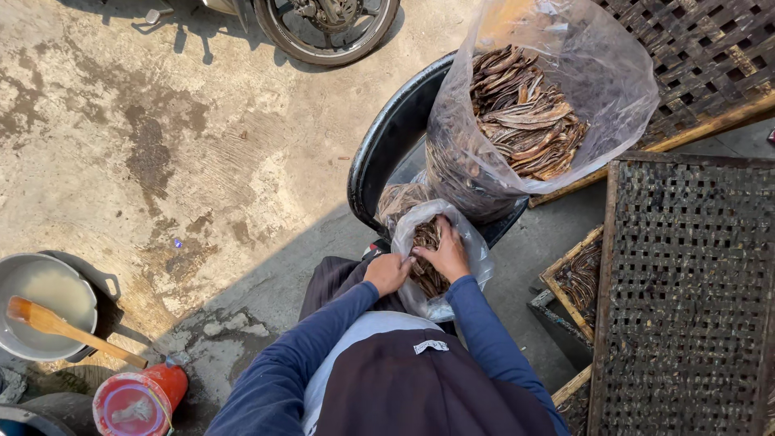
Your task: The person gathers dried banana slices from a woven drying tray and packs them into a plastic bag, then arranges dried banana slices in neat rows on a large drying tray, picking up loose slices and placing them one by one to fill gaps in the pattern.
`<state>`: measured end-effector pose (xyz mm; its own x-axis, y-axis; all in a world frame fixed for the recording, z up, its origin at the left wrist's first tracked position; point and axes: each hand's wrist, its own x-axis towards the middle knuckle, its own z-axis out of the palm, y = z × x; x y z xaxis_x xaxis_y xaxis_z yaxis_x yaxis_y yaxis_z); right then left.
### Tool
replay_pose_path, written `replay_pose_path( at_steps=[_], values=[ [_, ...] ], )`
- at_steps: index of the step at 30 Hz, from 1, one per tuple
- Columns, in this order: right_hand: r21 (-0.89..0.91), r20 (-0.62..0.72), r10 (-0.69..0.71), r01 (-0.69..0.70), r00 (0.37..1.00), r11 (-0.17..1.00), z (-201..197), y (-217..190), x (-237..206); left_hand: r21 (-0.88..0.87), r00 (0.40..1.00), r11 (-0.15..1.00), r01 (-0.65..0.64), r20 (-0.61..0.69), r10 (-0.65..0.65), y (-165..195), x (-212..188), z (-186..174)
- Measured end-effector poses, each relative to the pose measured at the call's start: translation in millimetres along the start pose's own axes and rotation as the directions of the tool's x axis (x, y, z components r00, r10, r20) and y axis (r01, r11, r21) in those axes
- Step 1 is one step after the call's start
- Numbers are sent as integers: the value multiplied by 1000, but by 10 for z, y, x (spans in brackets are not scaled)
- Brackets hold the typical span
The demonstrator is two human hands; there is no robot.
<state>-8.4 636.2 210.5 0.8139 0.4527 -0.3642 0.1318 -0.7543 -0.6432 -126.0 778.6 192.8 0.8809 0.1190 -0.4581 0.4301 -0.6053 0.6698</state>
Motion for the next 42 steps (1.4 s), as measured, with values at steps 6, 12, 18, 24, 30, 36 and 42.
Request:
replay_pose_path(
  at_steps=[6, 12, 18, 24, 30, 36, 42],
  values=[
    [-207, 167, -32, 67, 985, 976, 78, -123, 31, 60, 999, 997, -43, -3, 43, -125, -125, 81],
    [-169, 69, -102, 112, 992, 979, -86, -46, 387, 121, 990, 983, -136, 64, 129, -17, -53, 61],
    [-154, -119, -76, 57, 990, 986, -90, -108, -56, 64, 991, 993, -101, 92, 95, -134, -75, 73],
    [-254, -285, -155, 81, 946, 964, 21, -44, -598, 82, 987, 993, -80, 146, 68, -151, -52, 61],
    [-63, -17, -89, 88, 996, 994, -18, -101, 16, 39, 988, 995, -96, 126, 91, -147, -43, 10],
    [-151, 152, -32, 55, 988, 987, -80, -263, 281, 83, 981, 995, -56, 191, 39, -143, -35, -34],
    [-98, 113, -26, 38, 993, 994, -201, -359, 242, 80, 971, 992, -93, 229, 72, -79, 22, -115]
  ],
)
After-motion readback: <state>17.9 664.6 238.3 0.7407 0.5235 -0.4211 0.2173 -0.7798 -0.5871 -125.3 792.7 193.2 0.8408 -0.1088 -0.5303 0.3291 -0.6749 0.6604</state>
